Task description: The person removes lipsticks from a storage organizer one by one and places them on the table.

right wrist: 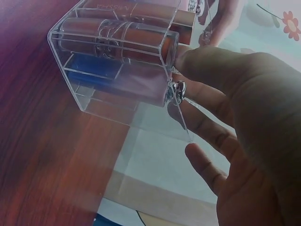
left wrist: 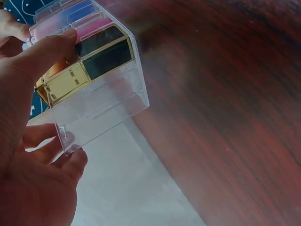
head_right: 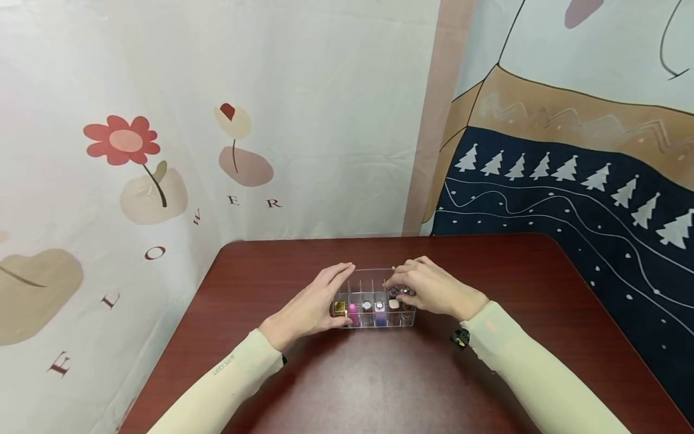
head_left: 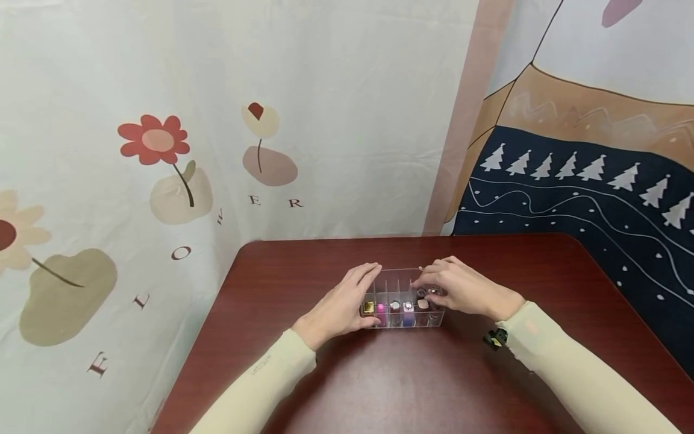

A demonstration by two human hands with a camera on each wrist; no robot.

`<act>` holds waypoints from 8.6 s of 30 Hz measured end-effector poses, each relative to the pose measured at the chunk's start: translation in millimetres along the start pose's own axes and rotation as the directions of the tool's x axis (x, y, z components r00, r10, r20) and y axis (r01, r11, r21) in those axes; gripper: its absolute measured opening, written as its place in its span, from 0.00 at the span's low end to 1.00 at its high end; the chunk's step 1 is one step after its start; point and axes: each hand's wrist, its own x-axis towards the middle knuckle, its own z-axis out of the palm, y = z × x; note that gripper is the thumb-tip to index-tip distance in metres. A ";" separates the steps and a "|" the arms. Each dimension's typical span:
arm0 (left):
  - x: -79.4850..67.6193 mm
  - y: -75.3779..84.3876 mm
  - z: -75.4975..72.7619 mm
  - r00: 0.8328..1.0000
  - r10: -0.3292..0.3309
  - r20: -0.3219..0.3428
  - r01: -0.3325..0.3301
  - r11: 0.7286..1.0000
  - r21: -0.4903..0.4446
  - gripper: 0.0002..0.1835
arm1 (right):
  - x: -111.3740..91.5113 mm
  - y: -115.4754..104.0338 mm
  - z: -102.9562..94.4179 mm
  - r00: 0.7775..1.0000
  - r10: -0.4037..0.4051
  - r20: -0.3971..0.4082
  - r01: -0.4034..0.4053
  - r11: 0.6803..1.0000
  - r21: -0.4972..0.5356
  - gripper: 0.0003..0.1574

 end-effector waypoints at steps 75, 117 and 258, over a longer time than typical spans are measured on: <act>6.1 4.4 -0.7 0.997 -0.057 0.043 0.059 0.998 -0.027 0.68 | -14.1 9.0 -12.6 0.904 -0.013 -0.426 0.078 0.988 0.135 0.25; 6.6 3.3 -0.9 0.998 -0.048 0.043 0.047 0.999 0.010 0.67 | -39.9 46.5 0.8 0.848 0.139 -0.512 -0.087 0.988 0.124 0.26; 4.7 7.5 -2.3 0.997 -0.065 0.047 0.065 0.998 0.012 0.67 | -8.9 4.0 -6.4 0.986 0.161 0.050 -0.165 0.983 0.078 0.17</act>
